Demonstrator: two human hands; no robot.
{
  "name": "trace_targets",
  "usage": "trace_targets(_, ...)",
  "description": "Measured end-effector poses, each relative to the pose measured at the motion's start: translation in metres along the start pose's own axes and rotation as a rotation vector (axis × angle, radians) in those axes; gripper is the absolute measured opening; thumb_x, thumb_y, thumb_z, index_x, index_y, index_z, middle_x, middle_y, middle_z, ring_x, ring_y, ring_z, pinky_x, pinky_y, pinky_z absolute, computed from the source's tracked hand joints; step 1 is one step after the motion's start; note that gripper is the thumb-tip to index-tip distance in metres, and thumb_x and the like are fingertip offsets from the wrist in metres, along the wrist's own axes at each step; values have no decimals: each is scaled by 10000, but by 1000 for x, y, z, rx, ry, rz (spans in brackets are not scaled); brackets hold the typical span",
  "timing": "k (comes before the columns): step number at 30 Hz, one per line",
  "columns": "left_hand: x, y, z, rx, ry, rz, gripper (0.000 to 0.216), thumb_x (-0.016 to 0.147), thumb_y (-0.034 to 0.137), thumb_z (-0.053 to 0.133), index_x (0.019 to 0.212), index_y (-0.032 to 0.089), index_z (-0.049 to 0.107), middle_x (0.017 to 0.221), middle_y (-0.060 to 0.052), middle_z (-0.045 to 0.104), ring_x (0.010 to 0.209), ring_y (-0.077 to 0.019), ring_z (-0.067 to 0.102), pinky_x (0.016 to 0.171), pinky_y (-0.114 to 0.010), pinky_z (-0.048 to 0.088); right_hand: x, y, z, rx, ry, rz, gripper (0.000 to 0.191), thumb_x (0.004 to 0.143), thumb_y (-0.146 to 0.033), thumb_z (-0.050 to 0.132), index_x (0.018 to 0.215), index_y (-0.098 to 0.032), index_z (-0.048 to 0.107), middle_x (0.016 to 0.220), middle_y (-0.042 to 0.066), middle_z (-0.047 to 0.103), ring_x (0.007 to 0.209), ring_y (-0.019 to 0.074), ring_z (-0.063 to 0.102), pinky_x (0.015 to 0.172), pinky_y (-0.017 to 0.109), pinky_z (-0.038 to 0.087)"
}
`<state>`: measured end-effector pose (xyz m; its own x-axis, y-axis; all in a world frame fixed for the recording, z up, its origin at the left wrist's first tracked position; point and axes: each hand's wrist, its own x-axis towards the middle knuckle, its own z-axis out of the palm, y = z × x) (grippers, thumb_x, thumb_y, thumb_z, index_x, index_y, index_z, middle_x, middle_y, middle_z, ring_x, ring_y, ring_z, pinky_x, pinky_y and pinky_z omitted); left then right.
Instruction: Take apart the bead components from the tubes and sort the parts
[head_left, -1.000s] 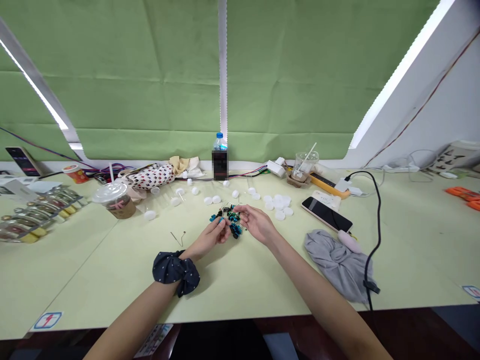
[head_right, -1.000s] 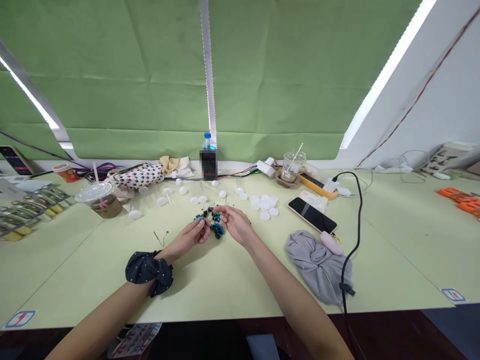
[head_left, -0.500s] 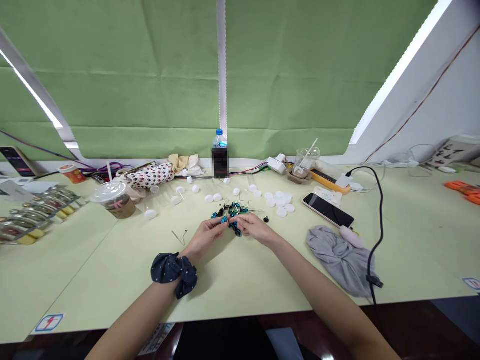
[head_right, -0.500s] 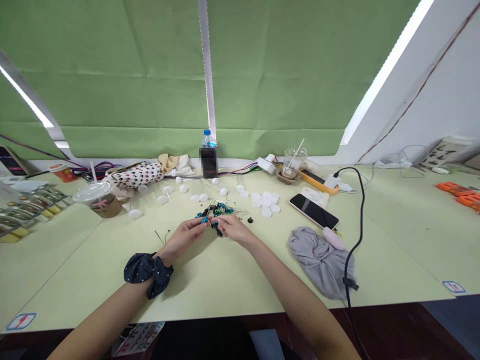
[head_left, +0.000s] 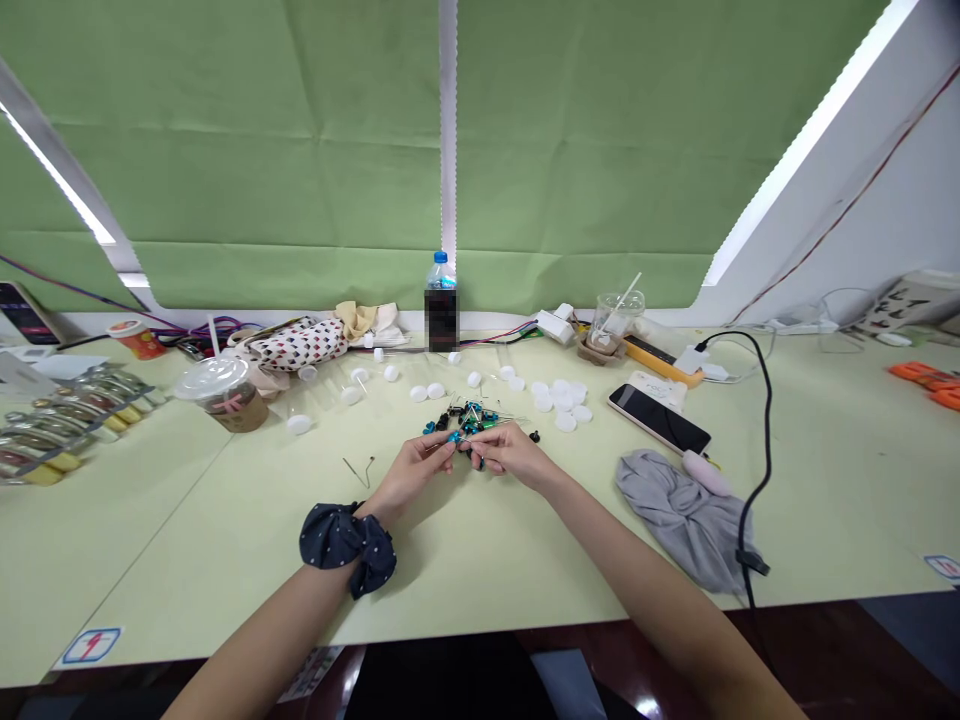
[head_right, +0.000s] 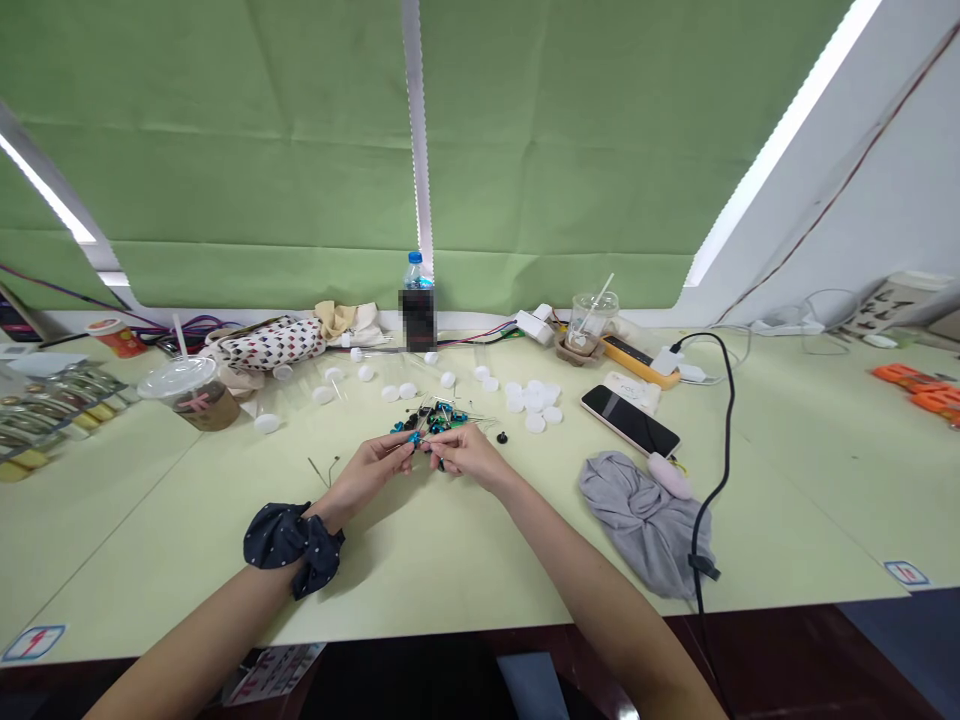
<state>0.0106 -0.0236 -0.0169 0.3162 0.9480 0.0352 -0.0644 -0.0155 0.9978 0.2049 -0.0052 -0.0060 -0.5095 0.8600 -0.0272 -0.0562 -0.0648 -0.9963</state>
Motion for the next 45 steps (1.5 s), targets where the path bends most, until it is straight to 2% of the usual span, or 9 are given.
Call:
trace_targets(7, -1, 4, 5, -7, 7, 22, 425, 786, 411, 628, 1093, 117, 636, 725, -29, 602, 633, -106, 487, 678, -276, 428, -2, -8, 4, 217, -10, 143, 281, 652, -317, 714, 823, -95, 694, 547, -9, 555, 372, 12, 276, 399, 197, 166)
trace_targets(20, -3, 8, 7, 4, 10, 34, 431, 792, 399, 621, 1122, 122, 626, 713, -20, 591, 638, -106, 487, 685, -278, 440, 1, -3, 1, 246, -14, 183, 247, 679, -273, 694, 828, -78, 678, 551, 1, 559, 365, 2, 243, 403, 200, 146)
trace_targets(23, -3, 9, 6, 92, 3, 75, 424, 814, 390, 595, 1149, 131, 616, 746, -27, 587, 635, -108, 493, 675, -280, 447, 0, -6, 1, 239, -21, 192, 238, 680, -271, 688, 818, -77, 671, 552, -1, 550, 369, 2, 235, 402, 198, 141)
trace_targets(29, -5, 13, -2, 431, -65, 300, 372, 859, 382, 523, 1174, 210, 618, 926, -68, 536, 732, -138, 513, 624, -261, 457, -3, -6, -2, 148, -132, 293, 206, 694, -254, 645, 835, -102, 647, 574, -20, 509, 378, 6, 197, 397, 188, 122)
trace_targets(31, -6, 15, -2, 465, -60, 306, 363, 863, 387, 514, 1157, 207, 628, 874, -57, 532, 702, -133, 500, 597, -250, 443, -3, -3, 1, -2, -61, 207, 171, 742, -266, 584, 807, -119, 641, 546, -31, 479, 378, 26, 222, 399, 197, 156)
trace_targets(36, -7, 16, 3, 351, -41, 190, 329, 853, 411, 527, 924, 142, 701, 605, 3, 497, 625, -122, 471, 615, -243, 405, -2, 7, 16, -709, 259, -334, 241, 804, -135, 437, 653, -143, 625, 543, 6, 511, 505, 99, 409, 515, 228, 304)
trace_targets(38, -6, 15, 5, 259, -29, 116, 356, 845, 428, 533, 934, 124, 694, 570, 12, 494, 583, -109, 455, 600, -240, 395, -1, 10, 19, -876, 303, -434, 258, 807, -99, 419, 687, -144, 644, 596, 36, 570, 556, 121, 466, 563, 237, 339)
trace_targets(41, -5, 14, 5, 195, 4, 52, 392, 813, 435, 576, 1004, 107, 676, 595, 5, 520, 555, -98, 443, 569, -235, 395, 1, 13, 18, -833, 293, -393, 244, 834, -142, 443, 742, -153, 668, 623, 47, 618, 560, 131, 520, 563, 231, 377)
trace_targets(45, -5, 15, 5, 261, 20, 129, 372, 799, 416, 598, 1035, 140, 680, 705, -20, 559, 591, -100, 462, 562, -233, 418, 3, 12, 9, -518, 154, -159, 274, 863, -292, 456, 820, -153, 687, 608, 27, 640, 435, 113, 516, 452, 223, 390)
